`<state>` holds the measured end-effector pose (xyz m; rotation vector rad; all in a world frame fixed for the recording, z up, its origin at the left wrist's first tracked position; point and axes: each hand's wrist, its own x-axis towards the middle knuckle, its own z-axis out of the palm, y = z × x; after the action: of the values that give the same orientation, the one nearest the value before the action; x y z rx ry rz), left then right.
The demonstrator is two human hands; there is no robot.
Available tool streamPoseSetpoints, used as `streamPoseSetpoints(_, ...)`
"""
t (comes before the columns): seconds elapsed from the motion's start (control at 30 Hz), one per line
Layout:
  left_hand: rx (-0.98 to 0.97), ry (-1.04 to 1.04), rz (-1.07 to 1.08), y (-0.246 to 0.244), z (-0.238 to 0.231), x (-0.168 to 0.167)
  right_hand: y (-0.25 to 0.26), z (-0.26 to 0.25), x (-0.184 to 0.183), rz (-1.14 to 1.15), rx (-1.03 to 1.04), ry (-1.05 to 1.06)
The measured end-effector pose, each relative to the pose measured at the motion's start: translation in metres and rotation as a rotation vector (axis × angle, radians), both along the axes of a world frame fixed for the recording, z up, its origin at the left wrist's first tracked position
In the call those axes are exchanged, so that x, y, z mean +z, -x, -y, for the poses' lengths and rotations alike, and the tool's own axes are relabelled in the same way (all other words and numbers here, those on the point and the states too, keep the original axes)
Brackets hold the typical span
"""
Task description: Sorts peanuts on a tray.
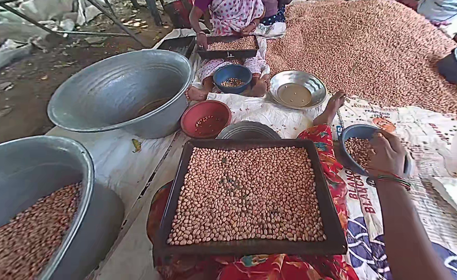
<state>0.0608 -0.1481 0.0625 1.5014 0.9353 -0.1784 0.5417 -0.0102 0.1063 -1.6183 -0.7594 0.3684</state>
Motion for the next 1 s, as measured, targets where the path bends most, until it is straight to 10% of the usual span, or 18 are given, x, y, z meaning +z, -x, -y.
streamPoseSetpoints(0.13, 0.102, -0.078, 0.224, 0.000, 0.002, -0.018, 0.056, -0.010, -0.013, -0.059, 0.435, 0.062)
streamPoseSetpoints(0.4, -0.126, -0.078, -0.139, 0.009, 0.021, -0.006, 0.124, 0.022, -0.013, 0.612, 1.490, 0.876)
streamPoseSetpoints(0.6, -0.191, 0.009, -0.469, -0.023, 0.007, -0.006, 0.124, 0.037, -0.029, 0.759, 1.501, 0.992)
streamPoseSetpoints(0.83, -0.131, -0.013, -0.357, -0.010, 0.019, -0.032, 0.137, 0.056, -0.045, 0.994, 1.396, 0.979)
streamPoseSetpoints(1.0, -0.334, -0.035, -0.560, -0.040, 0.007, 0.020, 0.141, 0.070, -0.062, 1.127, 1.331, 0.752)
